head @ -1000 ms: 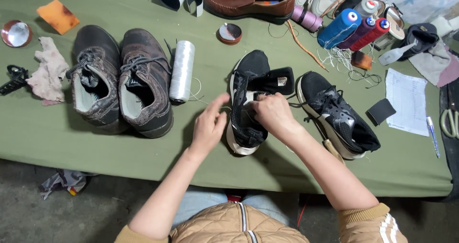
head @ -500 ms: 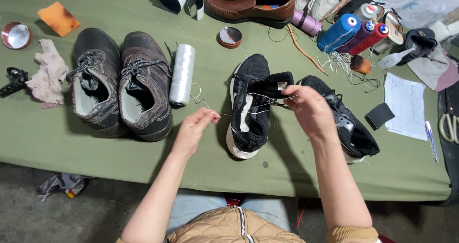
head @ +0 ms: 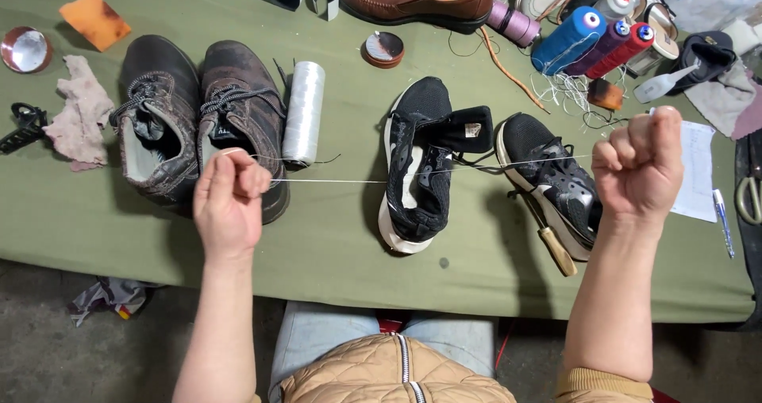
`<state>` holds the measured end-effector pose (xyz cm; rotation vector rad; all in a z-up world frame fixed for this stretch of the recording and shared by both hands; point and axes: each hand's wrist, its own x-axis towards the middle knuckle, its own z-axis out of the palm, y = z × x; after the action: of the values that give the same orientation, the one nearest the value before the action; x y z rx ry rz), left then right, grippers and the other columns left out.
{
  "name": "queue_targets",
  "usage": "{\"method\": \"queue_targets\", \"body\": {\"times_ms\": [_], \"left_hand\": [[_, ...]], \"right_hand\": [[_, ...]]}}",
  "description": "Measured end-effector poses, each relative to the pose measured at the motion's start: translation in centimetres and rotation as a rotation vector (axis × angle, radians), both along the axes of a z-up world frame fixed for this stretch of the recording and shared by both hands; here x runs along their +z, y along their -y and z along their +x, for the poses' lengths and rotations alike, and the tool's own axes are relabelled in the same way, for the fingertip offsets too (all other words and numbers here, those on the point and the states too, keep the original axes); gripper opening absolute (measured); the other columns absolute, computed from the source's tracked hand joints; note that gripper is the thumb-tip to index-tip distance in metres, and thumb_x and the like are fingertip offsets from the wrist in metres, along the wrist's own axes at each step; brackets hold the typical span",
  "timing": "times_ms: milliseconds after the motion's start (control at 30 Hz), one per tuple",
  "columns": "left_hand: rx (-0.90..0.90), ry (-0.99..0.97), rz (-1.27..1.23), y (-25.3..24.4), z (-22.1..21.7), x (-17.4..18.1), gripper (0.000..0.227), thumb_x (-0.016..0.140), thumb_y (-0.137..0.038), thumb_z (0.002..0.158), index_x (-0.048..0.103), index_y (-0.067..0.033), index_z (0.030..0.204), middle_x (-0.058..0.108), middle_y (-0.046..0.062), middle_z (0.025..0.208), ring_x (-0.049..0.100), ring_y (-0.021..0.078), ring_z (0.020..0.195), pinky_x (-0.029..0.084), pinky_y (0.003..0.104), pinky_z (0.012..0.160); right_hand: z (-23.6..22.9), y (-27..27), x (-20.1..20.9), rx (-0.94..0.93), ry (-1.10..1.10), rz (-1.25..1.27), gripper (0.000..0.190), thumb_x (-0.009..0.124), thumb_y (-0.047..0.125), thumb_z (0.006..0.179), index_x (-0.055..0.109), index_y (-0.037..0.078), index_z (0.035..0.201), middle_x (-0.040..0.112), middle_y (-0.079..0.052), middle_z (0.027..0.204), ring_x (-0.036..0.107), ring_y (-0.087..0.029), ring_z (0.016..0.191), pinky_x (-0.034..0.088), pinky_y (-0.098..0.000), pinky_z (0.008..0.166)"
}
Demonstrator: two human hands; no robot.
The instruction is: Hand-sewing the side of a black and white sneaker to repair the seam using a needle and thread.
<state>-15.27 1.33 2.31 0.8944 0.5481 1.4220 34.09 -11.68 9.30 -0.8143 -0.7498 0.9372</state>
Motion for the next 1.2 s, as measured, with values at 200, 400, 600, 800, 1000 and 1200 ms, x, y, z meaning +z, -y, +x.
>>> {"method": "queue_targets", "body": {"times_ms": [200, 400, 600, 800, 1000, 1200], "left_hand": [[0.237, -0.237, 0.098, 0.1, -3.4, 1.1, 0.028, 0.052, -0.027, 0.111, 0.064, -0.005, 0.099, 0.038, -0.005, 0.065, 0.032, 0.0068, 0.065, 0.027, 0.023, 0.067], [0.28, -0.278, 0.012, -0.2, -4.0, 2.1, 0.03, 0.05, -0.028, 0.112, 0.059, -0.0034, 0.098, 0.03, -0.005, 0.063, 0.027, 0.0052, 0.06, 0.023, 0.023, 0.062], [0.401, -0.573, 0.121, -0.9, -2.1, 0.7, 0.031, 0.049, -0.022, 0.113, 0.066, -0.0011, 0.097, 0.03, -0.005, 0.065, 0.025, 0.0051, 0.061, 0.02, 0.023, 0.058], [0.537, -0.989, 0.501, -2.4, -3.0, 1.0, 0.033, 0.044, -0.009, 0.116, 0.068, 0.0044, 0.097, 0.067, 0.013, 0.09, 0.063, 0.026, 0.084, 0.046, 0.037, 0.079], [0.277, -1.112, 0.537, -2.6, -2.8, 3.8, 0.027, 0.051, -0.006, 0.111, 0.073, -0.0006, 0.096, 0.073, 0.009, 0.1, 0.067, 0.0222, 0.094, 0.047, 0.035, 0.082], [0.439, -1.481, 0.977, -2.2, -2.3, 7.9, 0.023, 0.08, -0.03, 0.089, 0.07, -0.0097, 0.09, 0.068, 0.009, 0.115, 0.064, 0.0291, 0.104, 0.037, 0.047, 0.092]], "right_hand": [[4.3, 0.1, -2.0, -0.241, 0.006, -0.097, 0.013, 0.069, 0.023, 0.108, 0.063, 0.024, 0.096, 0.026, 0.012, 0.061, 0.018, -0.002, 0.053, 0.015, -0.0182, 0.05], [6.9, 1.8, -4.0, -0.424, 0.04, -0.202, 0.011, 0.064, 0.022, 0.111, 0.064, 0.022, 0.1, 0.026, 0.01, 0.062, 0.016, -0.004, 0.053, 0.015, -0.0196, 0.05], [8.2, 2.9, -6.2, -0.48, 0.061, -0.256, 0.011, 0.062, 0.015, 0.108, 0.067, 0.019, 0.099, 0.027, 0.009, 0.058, 0.017, -0.003, 0.05, 0.011, -0.0204, 0.048], [7.9, 2.8, -8.8, -0.537, 0.248, -0.279, 0.01, 0.062, 0.014, 0.109, 0.068, 0.014, 0.101, 0.029, 0.01, 0.06, 0.021, -0.002, 0.049, 0.017, -0.0197, 0.046], [4.6, 2.7, -8.9, -0.625, 0.331, -0.268, 0.012, 0.058, 0.017, 0.111, 0.066, 0.012, 0.103, 0.03, 0.01, 0.06, 0.023, -0.001, 0.049, 0.018, -0.02, 0.046], [1.4, 4.3, -5.8, -0.493, 0.406, -0.247, 0.012, 0.056, 0.019, 0.114, 0.065, 0.013, 0.107, 0.025, 0.007, 0.061, 0.02, -0.005, 0.053, 0.017, -0.0228, 0.05]]}}
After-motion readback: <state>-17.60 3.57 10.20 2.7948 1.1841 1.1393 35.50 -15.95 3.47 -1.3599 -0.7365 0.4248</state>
